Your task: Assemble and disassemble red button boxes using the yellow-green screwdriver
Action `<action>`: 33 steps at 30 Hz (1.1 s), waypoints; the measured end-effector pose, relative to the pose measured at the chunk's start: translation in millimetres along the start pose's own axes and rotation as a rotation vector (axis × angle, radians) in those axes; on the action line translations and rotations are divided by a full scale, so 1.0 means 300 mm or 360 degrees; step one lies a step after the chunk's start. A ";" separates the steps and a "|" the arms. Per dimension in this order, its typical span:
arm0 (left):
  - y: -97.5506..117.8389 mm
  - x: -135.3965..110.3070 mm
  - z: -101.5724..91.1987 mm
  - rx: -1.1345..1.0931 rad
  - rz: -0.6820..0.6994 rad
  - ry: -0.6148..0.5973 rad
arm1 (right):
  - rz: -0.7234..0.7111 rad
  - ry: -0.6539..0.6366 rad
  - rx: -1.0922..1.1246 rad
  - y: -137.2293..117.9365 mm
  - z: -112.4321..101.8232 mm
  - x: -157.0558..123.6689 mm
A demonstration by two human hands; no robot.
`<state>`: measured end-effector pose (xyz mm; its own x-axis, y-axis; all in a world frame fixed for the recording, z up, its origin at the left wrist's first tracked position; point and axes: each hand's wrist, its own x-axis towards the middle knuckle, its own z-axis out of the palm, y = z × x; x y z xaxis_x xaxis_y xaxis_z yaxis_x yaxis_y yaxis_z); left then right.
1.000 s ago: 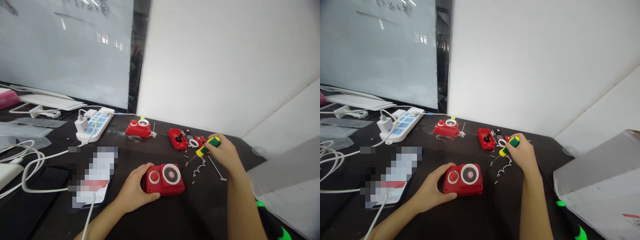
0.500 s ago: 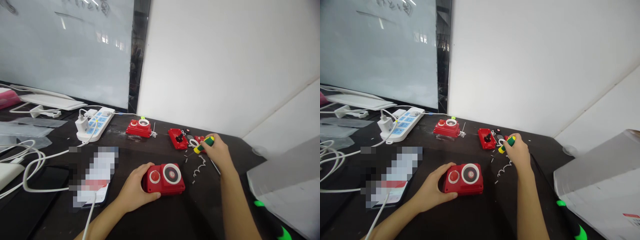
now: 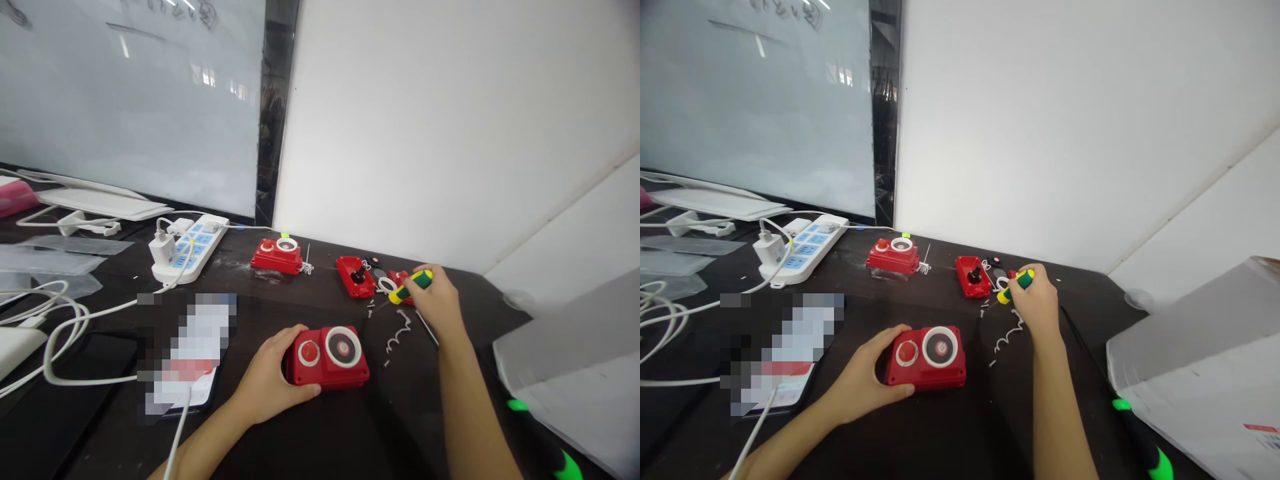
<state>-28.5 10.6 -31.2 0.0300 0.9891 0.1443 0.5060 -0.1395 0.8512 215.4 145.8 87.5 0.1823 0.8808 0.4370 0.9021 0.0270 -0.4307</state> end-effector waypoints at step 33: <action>0.007 0.005 0.001 0.0005 0.0013 -0.0003 | -0.0031 0.0472 0.0622 0.004 -0.227 -0.030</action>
<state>-27.3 11.7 -29.4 0.0358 0.9880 0.1502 0.5082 -0.1474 0.8485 241.5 105.6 136.7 0.3219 0.7073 0.6294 0.7023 0.2675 -0.6598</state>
